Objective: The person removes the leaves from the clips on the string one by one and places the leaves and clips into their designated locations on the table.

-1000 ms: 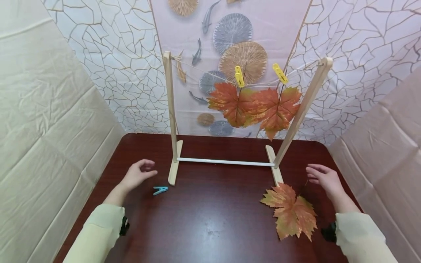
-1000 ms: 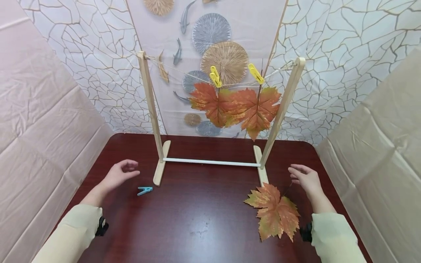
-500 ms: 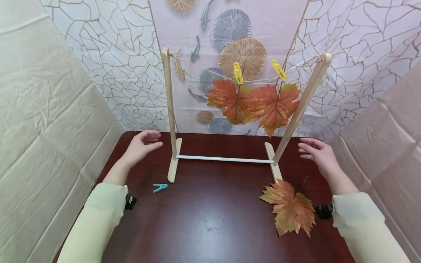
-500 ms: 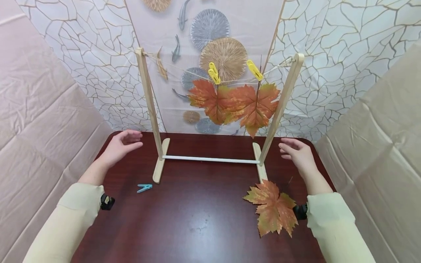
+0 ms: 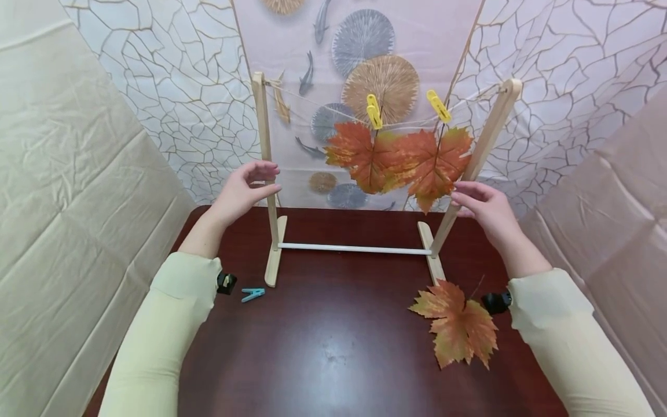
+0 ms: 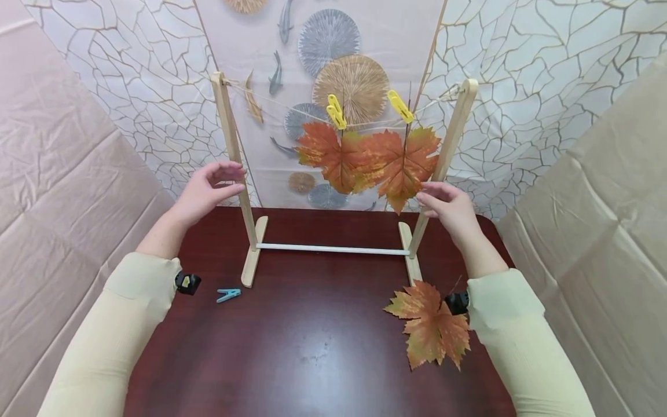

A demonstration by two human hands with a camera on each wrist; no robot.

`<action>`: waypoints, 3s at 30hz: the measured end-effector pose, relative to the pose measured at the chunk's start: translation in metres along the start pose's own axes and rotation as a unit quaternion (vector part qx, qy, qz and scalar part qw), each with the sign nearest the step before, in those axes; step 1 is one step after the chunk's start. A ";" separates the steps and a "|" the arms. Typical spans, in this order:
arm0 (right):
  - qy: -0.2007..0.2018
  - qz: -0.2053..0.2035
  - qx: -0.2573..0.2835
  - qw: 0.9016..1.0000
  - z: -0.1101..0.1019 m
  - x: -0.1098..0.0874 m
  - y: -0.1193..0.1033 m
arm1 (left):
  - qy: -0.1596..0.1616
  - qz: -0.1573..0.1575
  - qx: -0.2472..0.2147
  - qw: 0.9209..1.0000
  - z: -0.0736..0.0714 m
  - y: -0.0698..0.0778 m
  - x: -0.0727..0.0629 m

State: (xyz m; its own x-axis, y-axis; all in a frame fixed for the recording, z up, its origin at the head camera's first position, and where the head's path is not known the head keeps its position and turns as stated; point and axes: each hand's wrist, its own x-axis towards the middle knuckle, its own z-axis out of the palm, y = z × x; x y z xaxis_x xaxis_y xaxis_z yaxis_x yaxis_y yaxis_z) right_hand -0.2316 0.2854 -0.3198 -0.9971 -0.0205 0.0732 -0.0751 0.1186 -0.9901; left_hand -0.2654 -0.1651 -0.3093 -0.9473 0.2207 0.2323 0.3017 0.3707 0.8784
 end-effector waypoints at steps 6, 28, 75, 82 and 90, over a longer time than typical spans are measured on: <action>0.006 -0.012 -0.035 0.999 0.015 0.007 -0.018 | -0.009 0.024 -0.025 0.999 0.009 0.027 0.015; -0.002 -0.043 0.006 0.999 0.078 0.034 -0.065 | -0.012 0.087 -0.103 0.991 0.046 0.109 0.064; 0.067 -0.064 -0.078 0.993 0.134 0.074 -0.073 | 0.002 0.046 -0.029 0.999 0.091 0.141 0.100; 0.064 -0.078 -0.072 0.992 0.136 0.074 -0.073 | 0.015 0.056 -0.031 0.998 0.090 0.137 0.100; 0.066 -0.098 -0.090 0.989 0.136 0.075 -0.069 | 0.060 0.078 -0.127 0.987 0.086 0.129 0.098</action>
State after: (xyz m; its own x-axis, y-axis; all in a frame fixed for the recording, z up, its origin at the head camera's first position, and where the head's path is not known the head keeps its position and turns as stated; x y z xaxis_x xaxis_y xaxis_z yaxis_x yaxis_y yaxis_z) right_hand -0.2994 0.1404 -0.2624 -0.9552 0.0675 0.2880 -0.2558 0.3008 -0.9187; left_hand -0.3103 -0.0184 -0.2087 -0.9017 0.1425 0.4082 0.4233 0.0993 0.9005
